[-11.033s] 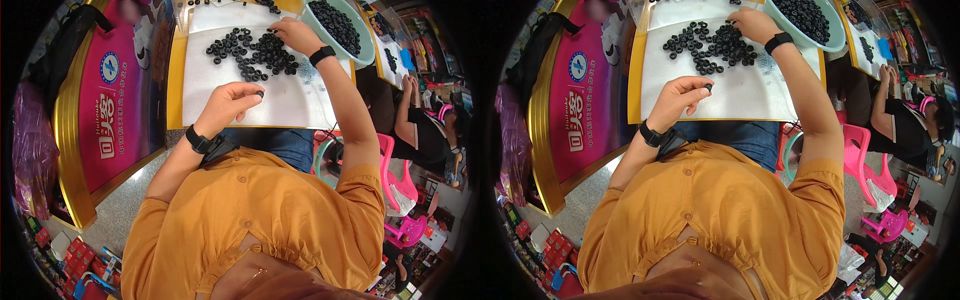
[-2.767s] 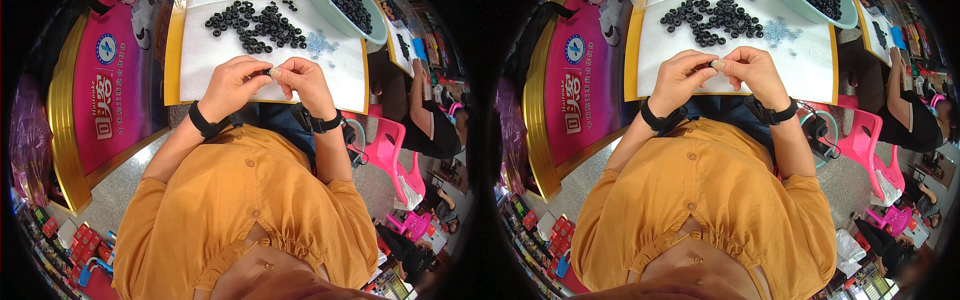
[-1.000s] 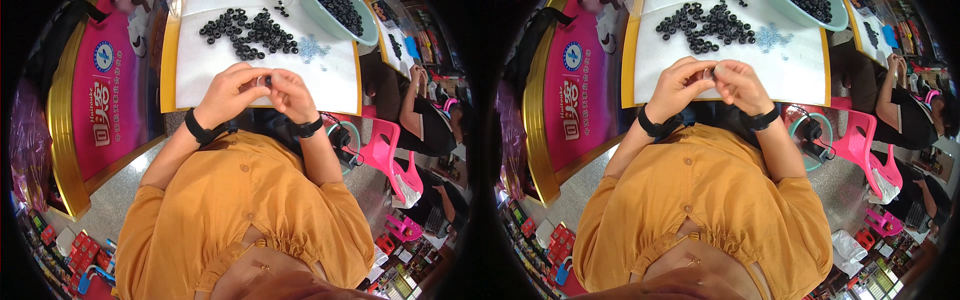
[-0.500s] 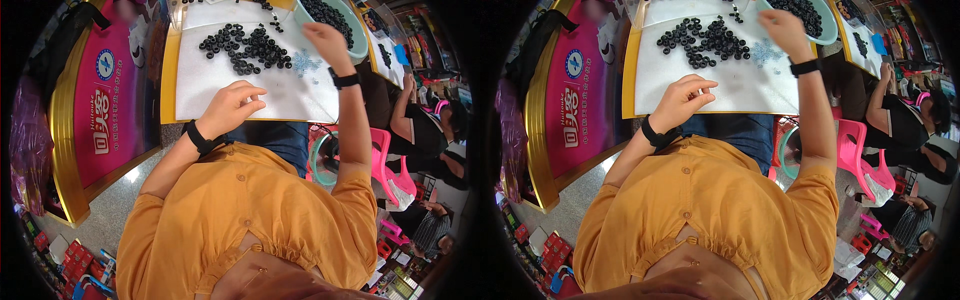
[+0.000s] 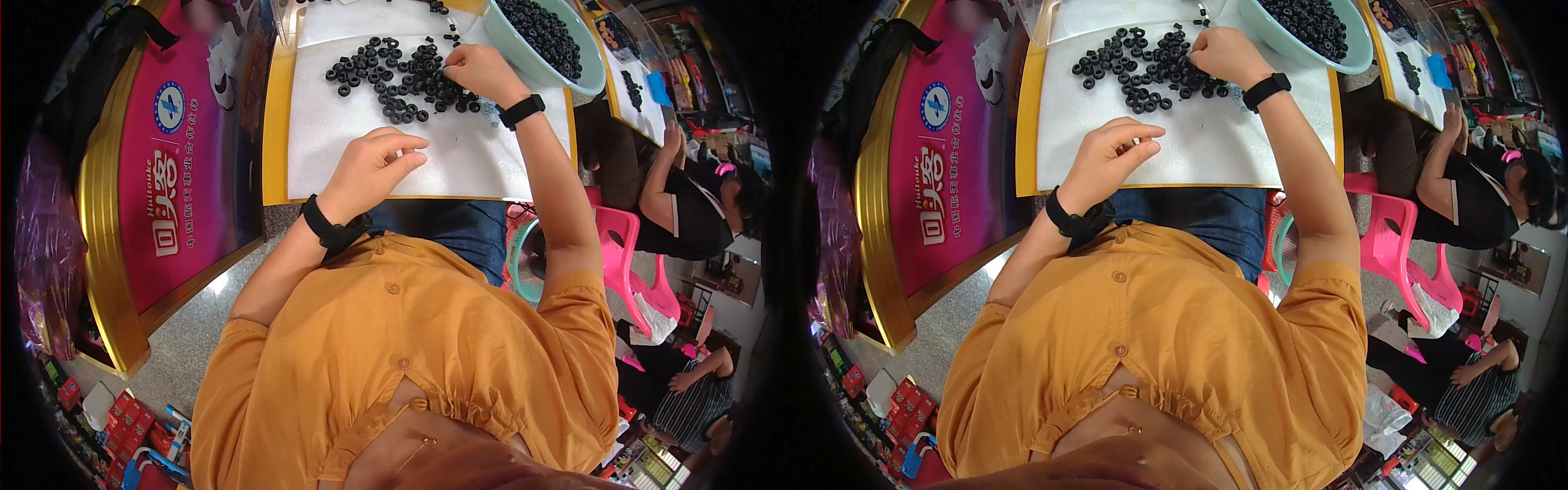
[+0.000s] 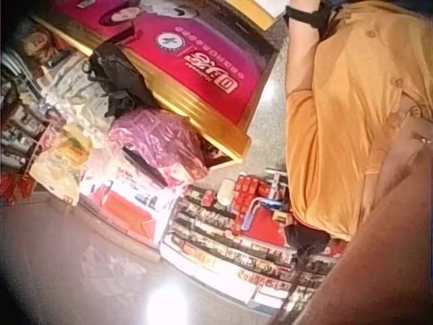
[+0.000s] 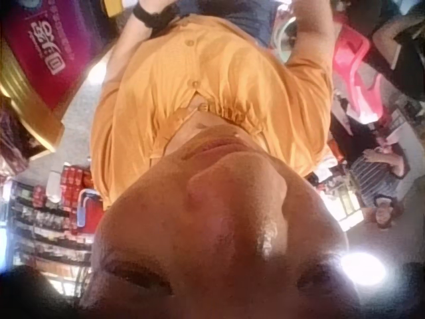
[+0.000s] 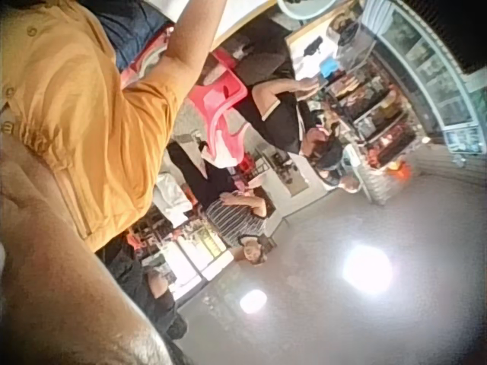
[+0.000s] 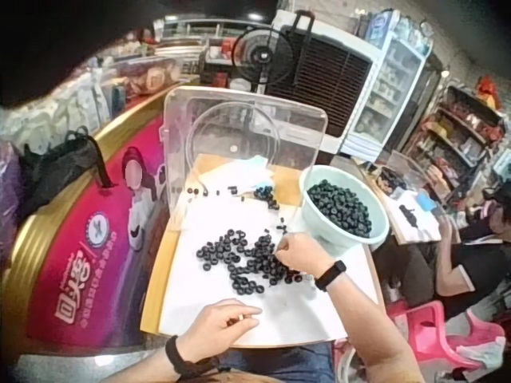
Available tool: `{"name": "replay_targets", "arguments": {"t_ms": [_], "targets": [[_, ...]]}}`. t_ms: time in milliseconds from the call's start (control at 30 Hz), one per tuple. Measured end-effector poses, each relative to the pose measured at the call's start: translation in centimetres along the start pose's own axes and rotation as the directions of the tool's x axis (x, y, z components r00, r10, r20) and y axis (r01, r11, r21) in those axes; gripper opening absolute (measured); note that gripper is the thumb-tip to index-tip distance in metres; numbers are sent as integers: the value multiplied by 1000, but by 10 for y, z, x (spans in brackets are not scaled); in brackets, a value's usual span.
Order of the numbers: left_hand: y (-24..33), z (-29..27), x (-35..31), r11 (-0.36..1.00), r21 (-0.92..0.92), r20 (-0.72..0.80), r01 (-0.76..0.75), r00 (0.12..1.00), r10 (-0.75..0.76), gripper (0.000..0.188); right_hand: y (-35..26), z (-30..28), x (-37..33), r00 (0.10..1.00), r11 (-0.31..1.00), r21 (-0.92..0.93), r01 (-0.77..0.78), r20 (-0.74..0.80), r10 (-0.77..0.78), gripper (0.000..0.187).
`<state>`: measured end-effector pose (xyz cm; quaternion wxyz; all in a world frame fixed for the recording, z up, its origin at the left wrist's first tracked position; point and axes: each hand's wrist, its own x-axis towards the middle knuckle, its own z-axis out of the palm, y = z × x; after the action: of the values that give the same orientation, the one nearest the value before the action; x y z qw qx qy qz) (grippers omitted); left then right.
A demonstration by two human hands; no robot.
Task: The person assembles small plastic components by hand, repeatedly picking up black rings and insert pieces from the table and pressing them together.
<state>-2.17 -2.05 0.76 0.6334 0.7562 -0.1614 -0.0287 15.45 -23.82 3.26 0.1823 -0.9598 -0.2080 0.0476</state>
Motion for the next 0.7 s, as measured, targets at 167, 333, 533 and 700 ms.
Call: {"name": "replay_targets", "arguments": {"t_ms": [167, 333, 533, 700], "targets": [[-5, -5, 0, 996, -51, -18, 70, 997, -71, 21, -15, -4, -16, 996, 999, 7, -32, -87, 32, 25], [2, -8, 3, 781, -527, 47, 336, 929, -368, 30, -73, -9, -84, 966, 842, 473, 258, -131, -223, 23], [3, -11, 1, 644, -588, 270, 490, 869, -415, 30, -90, 4, -126, 943, 831, 447, 330, -197, -269, 26], [-3, -1, -1, 672, -581, 270, 459, 887, -374, 26, -70, -1, -141, 948, 817, 482, 315, -196, -250, 25]]}}
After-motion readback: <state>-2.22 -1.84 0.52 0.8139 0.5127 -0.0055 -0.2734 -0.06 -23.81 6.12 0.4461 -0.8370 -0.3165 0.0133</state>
